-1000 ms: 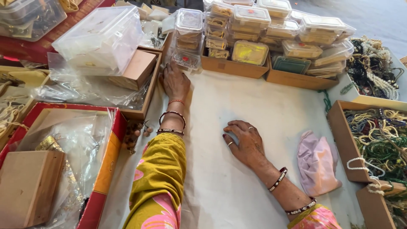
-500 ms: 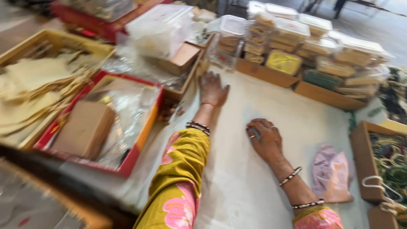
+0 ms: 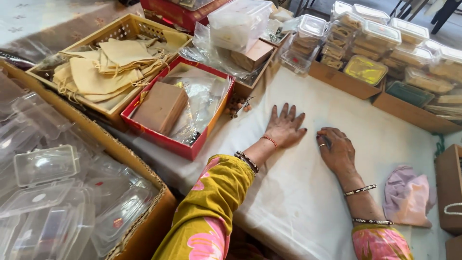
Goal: A person is packaging various pieces of jewelry, including necklaces and bracelets, into plastic boxes and pouches.
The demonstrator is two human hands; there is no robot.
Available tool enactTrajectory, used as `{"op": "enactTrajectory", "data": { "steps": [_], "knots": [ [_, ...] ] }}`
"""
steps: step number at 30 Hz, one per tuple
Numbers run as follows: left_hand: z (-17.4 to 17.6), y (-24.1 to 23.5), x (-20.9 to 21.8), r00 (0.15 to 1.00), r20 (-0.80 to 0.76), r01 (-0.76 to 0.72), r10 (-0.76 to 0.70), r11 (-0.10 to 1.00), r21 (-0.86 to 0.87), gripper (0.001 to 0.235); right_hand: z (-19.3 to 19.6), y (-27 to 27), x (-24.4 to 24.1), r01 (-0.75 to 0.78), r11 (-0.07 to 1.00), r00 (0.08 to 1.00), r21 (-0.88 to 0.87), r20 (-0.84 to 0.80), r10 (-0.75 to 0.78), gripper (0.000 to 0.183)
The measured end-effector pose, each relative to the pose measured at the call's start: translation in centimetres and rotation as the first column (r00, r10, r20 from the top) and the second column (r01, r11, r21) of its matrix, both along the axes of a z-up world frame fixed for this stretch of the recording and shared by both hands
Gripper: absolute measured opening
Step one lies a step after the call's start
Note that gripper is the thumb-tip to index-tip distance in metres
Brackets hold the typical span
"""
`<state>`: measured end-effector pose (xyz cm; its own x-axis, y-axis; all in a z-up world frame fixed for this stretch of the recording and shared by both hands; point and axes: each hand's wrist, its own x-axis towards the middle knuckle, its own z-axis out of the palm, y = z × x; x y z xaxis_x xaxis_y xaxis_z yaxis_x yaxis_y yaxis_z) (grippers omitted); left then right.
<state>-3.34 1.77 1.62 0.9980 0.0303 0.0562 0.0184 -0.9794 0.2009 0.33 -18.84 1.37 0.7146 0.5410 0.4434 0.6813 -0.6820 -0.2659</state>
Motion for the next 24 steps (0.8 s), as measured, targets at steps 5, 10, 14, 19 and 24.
{"op": "enactTrajectory", "data": {
  "steps": [5,10,14,19,24],
  "knots": [
    [-1.5,-1.2,-2.0,0.996,0.021,0.083,-0.083,0.996,-0.014,0.068,0.3,-1.0,-1.5,0.020,0.999,1.000,-0.032,-0.001,-0.020,0.025],
    [-1.6,-1.0,-1.8,0.992,0.061,0.111,-0.108,0.993,-0.049,0.066,2.1,-5.7,-0.7,0.398,0.764,0.903,-0.509,0.365,-0.228,0.036],
    [-1.4,-0.7,-1.7,0.991,0.061,0.125,-0.119,0.986,-0.107,0.063,-0.7,-14.4,2.4,0.704,0.544,0.706,-0.457,0.366,-0.606,0.053],
    [-0.5,-0.4,-1.8,0.990,0.040,0.143,-0.139,0.977,-0.159,0.061,-2.9,-18.1,4.7,0.807,0.535,0.579,-0.250,0.160,-0.800,0.052],
    [-2.2,-1.3,-0.7,0.981,0.112,0.179,-0.157,0.958,-0.223,0.063,-2.6,-11.6,4.0,0.424,0.877,0.886,0.226,0.096,-0.453,0.035]
  ]
}}
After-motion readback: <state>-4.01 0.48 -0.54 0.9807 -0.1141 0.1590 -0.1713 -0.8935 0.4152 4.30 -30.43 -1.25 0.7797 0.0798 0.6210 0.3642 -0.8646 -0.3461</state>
